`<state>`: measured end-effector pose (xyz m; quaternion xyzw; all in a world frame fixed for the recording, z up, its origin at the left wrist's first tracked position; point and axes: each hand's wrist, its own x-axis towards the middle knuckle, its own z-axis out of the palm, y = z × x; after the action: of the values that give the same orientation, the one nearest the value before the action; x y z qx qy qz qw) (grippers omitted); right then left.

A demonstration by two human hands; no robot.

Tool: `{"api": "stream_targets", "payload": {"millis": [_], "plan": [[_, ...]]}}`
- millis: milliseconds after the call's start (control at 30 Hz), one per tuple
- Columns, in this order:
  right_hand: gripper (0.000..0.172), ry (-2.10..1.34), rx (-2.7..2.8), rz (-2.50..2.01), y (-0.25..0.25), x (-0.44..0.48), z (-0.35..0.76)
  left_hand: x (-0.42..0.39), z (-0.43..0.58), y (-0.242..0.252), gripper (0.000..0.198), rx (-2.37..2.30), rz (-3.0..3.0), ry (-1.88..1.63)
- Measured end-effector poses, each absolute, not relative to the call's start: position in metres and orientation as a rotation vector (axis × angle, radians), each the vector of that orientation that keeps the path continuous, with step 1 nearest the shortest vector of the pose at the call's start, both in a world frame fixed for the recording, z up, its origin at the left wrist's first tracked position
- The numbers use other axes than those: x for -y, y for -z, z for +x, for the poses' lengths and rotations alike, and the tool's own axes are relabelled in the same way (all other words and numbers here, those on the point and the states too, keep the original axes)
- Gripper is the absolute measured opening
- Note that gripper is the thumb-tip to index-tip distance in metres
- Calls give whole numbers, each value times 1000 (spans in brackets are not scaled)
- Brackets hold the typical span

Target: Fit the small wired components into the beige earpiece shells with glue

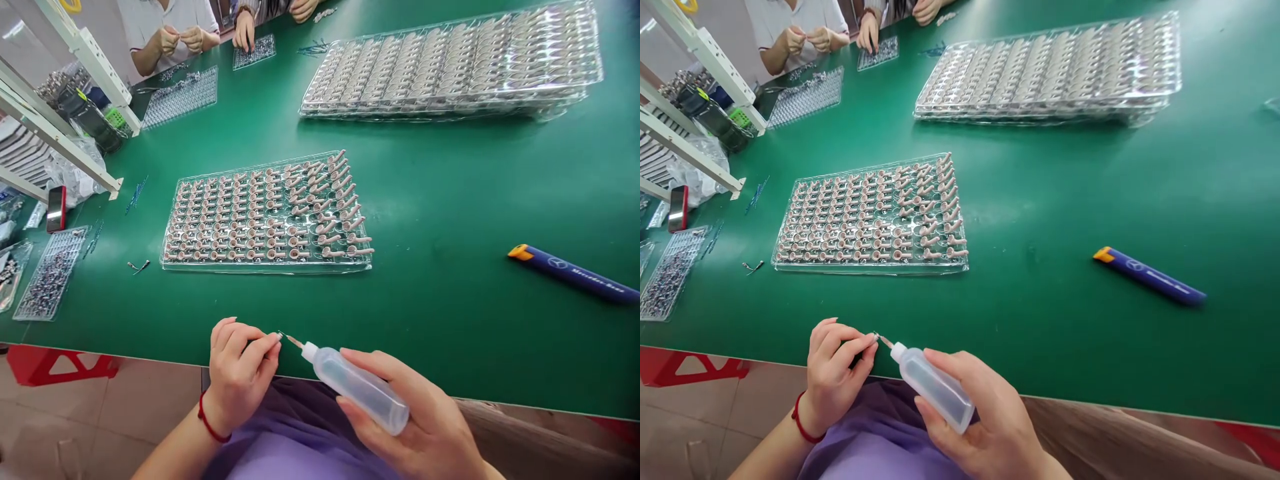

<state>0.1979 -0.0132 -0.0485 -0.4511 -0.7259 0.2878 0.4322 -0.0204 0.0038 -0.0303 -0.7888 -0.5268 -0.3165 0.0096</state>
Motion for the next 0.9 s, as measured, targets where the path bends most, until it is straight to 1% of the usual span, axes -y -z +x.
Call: {"api": "stream_targets", "payload": {"millis": [500, 900], "plan": [[38, -714, 1810, -1122, 49, 14, 201, -6, -19, 28, 14, 1630, -2459, 980], [35, -718, 1814, -1108, 46, 11, 199, -5, -18, 29, 14, 1630, -2454, 978]]}}
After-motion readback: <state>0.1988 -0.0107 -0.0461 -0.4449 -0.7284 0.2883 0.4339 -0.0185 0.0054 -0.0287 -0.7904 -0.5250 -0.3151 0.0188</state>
